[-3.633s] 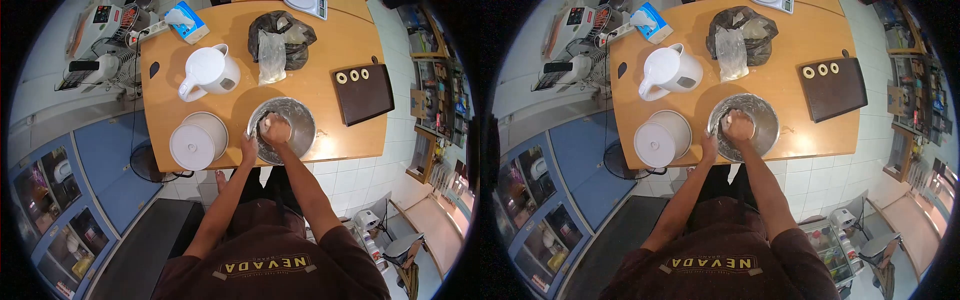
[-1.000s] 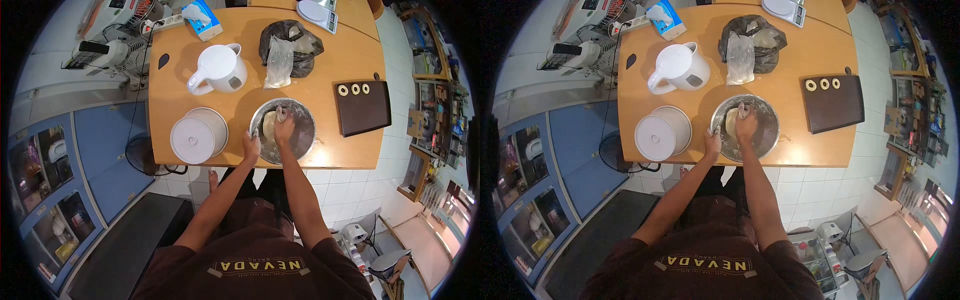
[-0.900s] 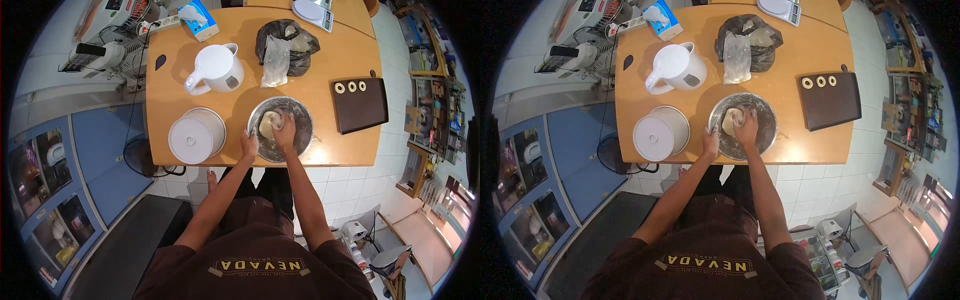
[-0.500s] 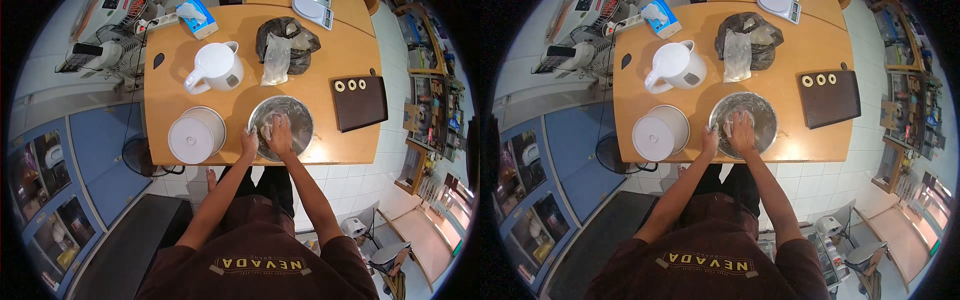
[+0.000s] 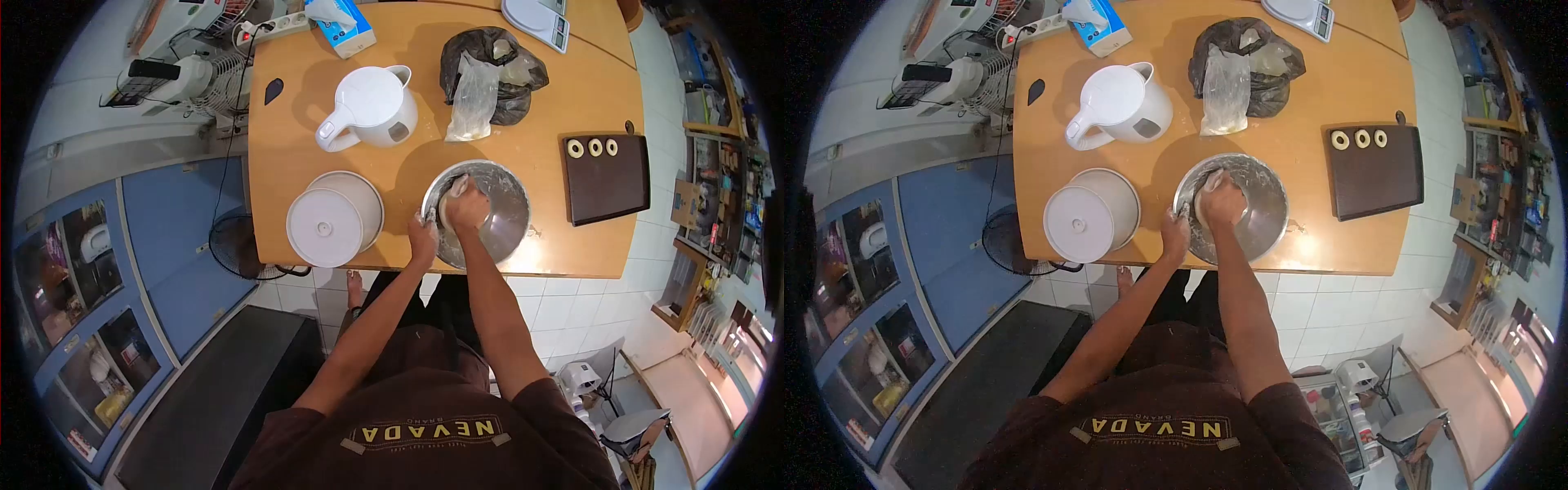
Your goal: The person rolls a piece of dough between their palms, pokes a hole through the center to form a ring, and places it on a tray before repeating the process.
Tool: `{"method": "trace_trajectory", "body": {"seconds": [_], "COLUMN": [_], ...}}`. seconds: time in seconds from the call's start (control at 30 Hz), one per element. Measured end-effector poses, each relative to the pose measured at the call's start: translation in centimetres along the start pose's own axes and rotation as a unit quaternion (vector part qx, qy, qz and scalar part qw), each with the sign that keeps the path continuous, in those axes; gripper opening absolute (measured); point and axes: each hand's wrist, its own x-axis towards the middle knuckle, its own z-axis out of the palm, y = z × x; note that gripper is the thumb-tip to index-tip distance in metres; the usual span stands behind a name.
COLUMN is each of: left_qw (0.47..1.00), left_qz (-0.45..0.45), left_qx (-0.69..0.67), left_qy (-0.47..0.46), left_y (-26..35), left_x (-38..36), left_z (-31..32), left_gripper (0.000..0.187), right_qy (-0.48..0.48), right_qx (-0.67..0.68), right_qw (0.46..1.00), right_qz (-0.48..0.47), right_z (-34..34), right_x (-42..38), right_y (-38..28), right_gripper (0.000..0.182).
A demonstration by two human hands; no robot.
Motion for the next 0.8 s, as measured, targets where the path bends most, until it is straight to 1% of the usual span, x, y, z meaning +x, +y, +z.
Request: {"method": "trace_trajectory", "body": {"seconds": [0.03,0.13,0.23,0.27,0.33,0.37,0.43,0.47,0.57,0.6,0.67,0.7,0.77,0.8], "left_qw": [1.0,0.999,0.998,0.999,1.0,1.0,1.0,0.999,0.999,0.997,0.999,1.0,0.999,0.997], "left_qz": [0.007,-0.006,-0.049,-0.027,0.019,0.013,-0.002,0.049,0.007,-0.014,-0.012,-0.011,0.042,0.068], "left_qx": [-0.004,-0.042,0.042,0.023,-0.018,-0.016,-0.012,-0.02,-0.05,-0.073,-0.044,-0.028,0.008,0.026], "left_qy": [0.001,-0.001,-0.008,-0.007,-0.008,-0.015,-0.026,-0.014,-0.011,-0.008,-0.01,-0.01,0.001,0.006], "left_y": [0.3,1.1,0.6,-0.3,-2.0,-2.4,-1.9,-1.4,-0.5,-0.1,0.8,0.5,-0.4,0.1], "left_x": [0.0,-0.6,0.5,0.6,1.4,1.8,2.0,1.6,1.3,1.2,0.9,1.0,1.6,1.7], "left_z": [0.1,0.2,0.2,0.2,0.3,0.4,0.2,0.4,0.5,0.5,0.5,0.5,0.5,0.4], "left_gripper": [0.038,0.038,0.035,0.034,0.032,0.031,0.03,0.032,0.046,0.048,0.048,0.048,0.049,0.05], "right_qy": [-0.021,0.002,0.025,0.034,0.002,-0.015,-0.058,-0.08,-0.088,-0.115,-0.167,-0.155,-0.13,-0.119], "right_qx": [0.001,0.031,0.214,0.297,0.296,0.293,0.288,0.285,0.104,0.121,0.158,0.156,0.152,0.149], "right_qw": [0.999,0.997,0.966,0.948,0.955,0.951,0.942,0.935,0.957,0.963,0.965,0.967,0.972,0.975], "right_qz": [0.038,0.068,0.146,0.108,-0.03,-0.099,-0.165,-0.197,-0.257,-0.213,-0.127,-0.127,-0.127,-0.116], "right_z": [-0.3,-0.6,-1.7,-2.3,-3.3,-3.6,-5.9,-7.0,-5.7,-5.9,-5.9,-5.6,-4.9,-4.6], "right_x": [0.4,0.8,0.8,0.2,-0.5,-0.8,-1.4,-1.6,-1.3,-1.3,-1.2,-1.2,-1.3,-1.3], "right_y": [0.0,0.6,1.3,1.9,4.0,4.9,5.3,5.2,7.1,7.0,6.5,6.5,6.5,6.2], "right_gripper": [0.031,0.047,0.059,0.058,0.058,0.059,0.062,0.065,0.069,0.069,0.069,0.068,0.064,0.061]}}
